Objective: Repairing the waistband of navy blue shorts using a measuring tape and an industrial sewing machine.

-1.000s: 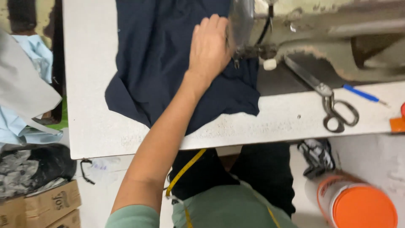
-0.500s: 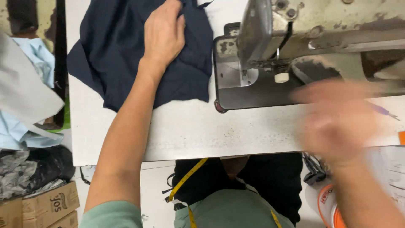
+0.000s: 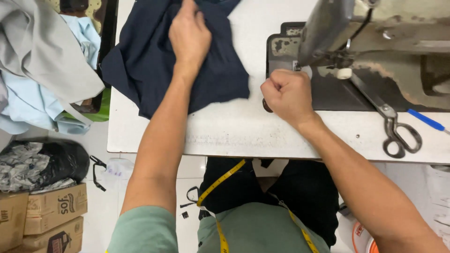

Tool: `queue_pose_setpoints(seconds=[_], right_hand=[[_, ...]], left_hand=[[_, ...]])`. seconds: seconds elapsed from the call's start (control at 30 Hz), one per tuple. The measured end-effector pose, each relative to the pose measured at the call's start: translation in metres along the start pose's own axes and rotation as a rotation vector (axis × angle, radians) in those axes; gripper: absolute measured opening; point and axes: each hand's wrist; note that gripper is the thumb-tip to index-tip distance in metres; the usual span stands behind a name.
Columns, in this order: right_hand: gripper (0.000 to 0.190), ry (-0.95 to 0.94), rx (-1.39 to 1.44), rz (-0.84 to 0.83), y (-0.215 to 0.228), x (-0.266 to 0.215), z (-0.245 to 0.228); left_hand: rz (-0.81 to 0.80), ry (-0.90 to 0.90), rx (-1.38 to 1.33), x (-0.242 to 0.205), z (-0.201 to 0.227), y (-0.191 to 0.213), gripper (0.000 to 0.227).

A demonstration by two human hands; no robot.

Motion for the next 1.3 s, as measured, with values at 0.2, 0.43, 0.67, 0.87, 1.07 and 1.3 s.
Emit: queue_pose_setpoints(seconds=[0.2,0.43,0.67,0.87,1.07,1.3], right_hand=[[0.050,-0.086,-0.059,-0.024,0.033,-0.038,-0.024],[0.034,-0.360,0.114,-0.036,0.085,-0.092,-0.068],[0.041,-0.415,0.408,-0.048,0.043,-0.086,-0.111],[0.067,-0.386,0.661,-0.017,0.004,-0.060,-0.132],[0.008,-0.218,0.559,0.189,-0.003,-0.071,-0.119],[0.013,-0.445,1.060,0.371,0.033,-0.070,-0.110]], left_hand=[[-0.065,-0.224,0.040,-0.018,-0.006,0.013,0.007],[-0.537,-0.308,-0.184,-0.127,0.059,0.163,0.073],[-0.293,-0.109,-0.275,-0.179,0.042,0.157,0.011],[-0.270,0.516,-1.205,-0.168,0.092,0.180,0.023],[-0.075,0.511,-1.335,-0.156,0.056,0.181,0.021],[-0.102,0.365,-0.827,-0.174,0.068,0.192,0.028]])
Point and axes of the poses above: each hand's wrist, its own x-axis towards the middle knuckle, its own y-axis out of the back of the hand, z = x × y, and after that the axes turned 10 degrees about y, right-handed
